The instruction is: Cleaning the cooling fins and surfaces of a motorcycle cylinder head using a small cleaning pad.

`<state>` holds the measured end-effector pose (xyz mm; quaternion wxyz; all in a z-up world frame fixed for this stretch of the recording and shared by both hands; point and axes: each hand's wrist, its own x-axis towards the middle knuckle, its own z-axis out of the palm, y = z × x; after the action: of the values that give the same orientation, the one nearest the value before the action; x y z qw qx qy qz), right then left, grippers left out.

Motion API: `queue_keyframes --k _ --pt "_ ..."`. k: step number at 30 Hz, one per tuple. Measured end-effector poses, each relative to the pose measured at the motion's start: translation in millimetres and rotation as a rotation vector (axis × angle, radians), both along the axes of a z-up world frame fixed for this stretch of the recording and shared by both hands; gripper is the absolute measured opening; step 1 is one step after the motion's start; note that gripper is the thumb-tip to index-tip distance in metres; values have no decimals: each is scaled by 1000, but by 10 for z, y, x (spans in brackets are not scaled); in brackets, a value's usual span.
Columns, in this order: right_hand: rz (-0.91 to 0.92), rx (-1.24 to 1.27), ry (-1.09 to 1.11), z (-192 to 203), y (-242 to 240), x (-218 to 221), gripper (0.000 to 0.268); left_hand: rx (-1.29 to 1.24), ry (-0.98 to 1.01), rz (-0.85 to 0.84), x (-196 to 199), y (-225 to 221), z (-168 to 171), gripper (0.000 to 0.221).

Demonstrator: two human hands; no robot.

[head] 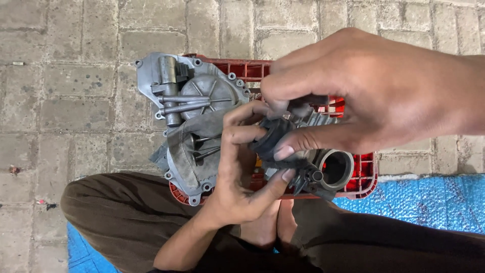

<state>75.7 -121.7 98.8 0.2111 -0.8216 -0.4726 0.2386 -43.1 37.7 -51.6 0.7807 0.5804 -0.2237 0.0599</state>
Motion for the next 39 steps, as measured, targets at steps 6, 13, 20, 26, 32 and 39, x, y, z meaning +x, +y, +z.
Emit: queue_keyframes --k 6,13,20,26,32,39 --pt "199 51 -347 127 42 -107 37 -108 58 -59 30 67 -165 47" --pt "195 -125 -311 31 -23 -42 42 -17 39 161 64 15 -251 26" --pt "213 -80 -299 111 -141 -92 49 95 -122 295 78 -75 -184 38" --pt "188 12 -209 234 -280 -107 45 325 -341 465 62 -249 -43 39" --pt "116 6 -146 348 -518 -183 36 340 -329 386 78 -336 205 24" --pt "-99 177 -273 170 -923 -562 43 210 -161 77 9 -407 314 34"
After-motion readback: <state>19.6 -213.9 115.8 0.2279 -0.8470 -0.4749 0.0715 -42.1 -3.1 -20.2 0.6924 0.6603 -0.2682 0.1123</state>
